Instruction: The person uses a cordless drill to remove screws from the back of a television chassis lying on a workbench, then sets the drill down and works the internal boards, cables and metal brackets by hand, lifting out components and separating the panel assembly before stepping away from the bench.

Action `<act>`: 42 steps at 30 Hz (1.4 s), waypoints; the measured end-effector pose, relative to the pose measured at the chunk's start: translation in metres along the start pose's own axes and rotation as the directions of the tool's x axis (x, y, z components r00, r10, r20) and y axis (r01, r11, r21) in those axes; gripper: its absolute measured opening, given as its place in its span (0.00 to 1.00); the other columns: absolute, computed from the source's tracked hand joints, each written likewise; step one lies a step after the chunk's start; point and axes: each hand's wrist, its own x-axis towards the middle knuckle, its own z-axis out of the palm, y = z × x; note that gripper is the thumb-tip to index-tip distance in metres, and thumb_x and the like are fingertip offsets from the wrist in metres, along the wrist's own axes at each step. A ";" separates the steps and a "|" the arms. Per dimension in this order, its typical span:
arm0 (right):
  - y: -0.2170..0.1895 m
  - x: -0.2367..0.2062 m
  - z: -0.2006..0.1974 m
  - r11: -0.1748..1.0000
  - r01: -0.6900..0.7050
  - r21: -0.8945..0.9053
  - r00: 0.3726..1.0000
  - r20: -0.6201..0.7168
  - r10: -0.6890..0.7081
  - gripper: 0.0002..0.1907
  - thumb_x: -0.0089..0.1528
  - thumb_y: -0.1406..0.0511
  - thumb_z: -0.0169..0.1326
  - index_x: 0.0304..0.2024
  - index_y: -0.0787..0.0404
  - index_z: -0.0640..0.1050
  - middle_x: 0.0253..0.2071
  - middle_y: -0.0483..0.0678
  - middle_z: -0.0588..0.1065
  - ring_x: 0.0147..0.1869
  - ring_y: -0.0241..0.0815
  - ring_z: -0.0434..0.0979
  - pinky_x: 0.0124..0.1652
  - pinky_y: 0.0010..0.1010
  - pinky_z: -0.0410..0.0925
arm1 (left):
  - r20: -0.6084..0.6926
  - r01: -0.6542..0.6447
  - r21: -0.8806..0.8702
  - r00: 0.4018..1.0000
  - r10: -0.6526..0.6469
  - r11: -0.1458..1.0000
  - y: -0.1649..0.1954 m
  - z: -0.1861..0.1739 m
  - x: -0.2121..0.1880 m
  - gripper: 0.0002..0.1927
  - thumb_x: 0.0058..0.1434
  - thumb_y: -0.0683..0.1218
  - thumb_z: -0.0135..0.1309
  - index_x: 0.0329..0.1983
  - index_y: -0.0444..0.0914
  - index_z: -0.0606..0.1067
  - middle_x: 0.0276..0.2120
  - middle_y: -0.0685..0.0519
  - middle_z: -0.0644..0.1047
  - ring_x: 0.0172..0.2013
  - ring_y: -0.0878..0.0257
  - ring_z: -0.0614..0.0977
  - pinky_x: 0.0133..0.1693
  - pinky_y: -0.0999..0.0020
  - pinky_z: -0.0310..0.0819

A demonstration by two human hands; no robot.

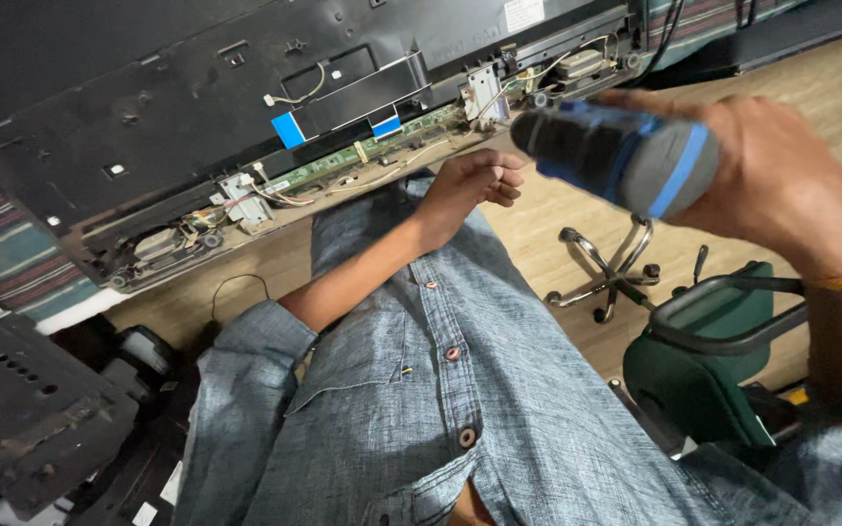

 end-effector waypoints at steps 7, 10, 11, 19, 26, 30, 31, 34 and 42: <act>0.004 -0.005 0.009 0.963 0.108 0.247 0.979 -0.193 -0.061 0.43 0.49 0.55 0.70 0.67 0.53 0.75 0.37 0.57 0.80 0.36 0.57 0.80 0.35 0.41 0.71 | 0.000 -0.016 -0.062 1.000 0.016 0.998 0.006 -0.010 -0.004 0.13 0.74 0.42 0.48 0.55 0.30 0.75 0.43 0.47 0.80 0.43 0.58 0.83 0.50 0.60 0.81; 0.005 -0.009 0.016 0.972 0.066 0.226 0.985 -0.171 -0.027 0.42 0.50 0.54 0.70 0.66 0.53 0.75 0.35 0.56 0.80 0.34 0.56 0.80 0.35 0.41 0.71 | 0.044 -0.018 -0.056 0.999 0.020 0.998 0.007 -0.006 -0.005 0.13 0.74 0.43 0.48 0.55 0.30 0.75 0.43 0.47 0.81 0.44 0.59 0.83 0.51 0.61 0.80; 0.005 -0.009 0.017 0.976 0.039 0.215 0.988 -0.153 -0.006 0.41 0.51 0.53 0.71 0.66 0.53 0.75 0.34 0.55 0.80 0.34 0.55 0.80 0.35 0.41 0.72 | 0.038 -0.010 -0.039 0.999 0.012 0.999 0.006 -0.004 -0.005 0.13 0.74 0.44 0.48 0.54 0.30 0.75 0.43 0.46 0.81 0.44 0.58 0.83 0.50 0.61 0.80; 0.014 -0.016 0.027 0.987 0.138 0.082 0.969 -0.215 -0.118 0.46 0.48 0.51 0.71 0.69 0.51 0.74 0.32 0.55 0.80 0.33 0.57 0.80 0.33 0.43 0.71 | 0.007 -0.031 -0.017 0.999 0.031 0.999 -0.001 0.006 -0.008 0.12 0.74 0.43 0.47 0.53 0.30 0.75 0.41 0.47 0.80 0.43 0.59 0.83 0.49 0.61 0.80; 0.035 -0.036 0.044 0.995 -0.003 0.095 0.993 -0.119 0.015 0.48 0.50 0.48 0.70 0.71 0.50 0.73 0.38 0.52 0.82 0.32 0.45 0.85 0.33 0.38 0.76 | -0.110 -0.093 -0.068 0.990 0.085 0.993 0.008 0.020 -0.006 0.14 0.73 0.45 0.47 0.53 0.30 0.75 0.40 0.47 0.80 0.41 0.57 0.84 0.47 0.59 0.81; 0.050 -0.080 0.045 0.936 0.115 0.334 0.951 -0.309 -0.007 0.37 0.49 0.58 0.73 0.59 0.58 0.77 0.42 0.50 0.82 0.41 0.42 0.83 0.42 0.35 0.76 | -0.236 -0.128 -0.122 0.967 0.096 0.984 0.023 0.034 0.012 0.20 0.72 0.53 0.45 0.50 0.32 0.76 0.36 0.47 0.82 0.36 0.60 0.84 0.40 0.62 0.82; 0.052 -0.085 0.046 0.870 0.175 0.461 0.944 -0.329 -0.015 0.35 0.49 0.61 0.73 0.59 0.59 0.77 0.44 0.49 0.82 0.43 0.40 0.83 0.44 0.33 0.76 | -0.264 -0.140 -0.139 0.959 0.099 0.980 0.028 0.036 0.019 0.22 0.72 0.56 0.44 0.49 0.33 0.76 0.35 0.48 0.82 0.34 0.61 0.84 0.38 0.64 0.82; 0.056 -0.087 0.054 0.636 0.241 0.733 0.926 -0.371 0.076 0.33 0.49 0.67 0.69 0.58 0.62 0.75 0.48 0.45 0.79 0.50 0.35 0.79 0.49 0.28 0.72 | -0.263 -0.268 -0.077 0.935 0.240 0.960 0.045 0.034 0.040 0.20 0.74 0.56 0.49 0.44 0.34 0.77 0.30 0.53 0.79 0.28 0.66 0.78 0.28 0.72 0.71; 0.085 0.028 0.088 0.621 0.571 0.536 0.687 -0.727 -0.005 0.33 0.62 0.68 0.75 0.65 0.69 0.74 0.57 0.51 0.78 0.58 0.40 0.78 0.60 0.33 0.72 | -0.552 -0.541 -0.029 0.709 0.438 0.840 0.073 -0.001 0.023 0.19 0.72 0.58 0.52 0.36 0.38 0.75 0.24 0.57 0.74 0.22 0.68 0.74 0.20 0.74 0.61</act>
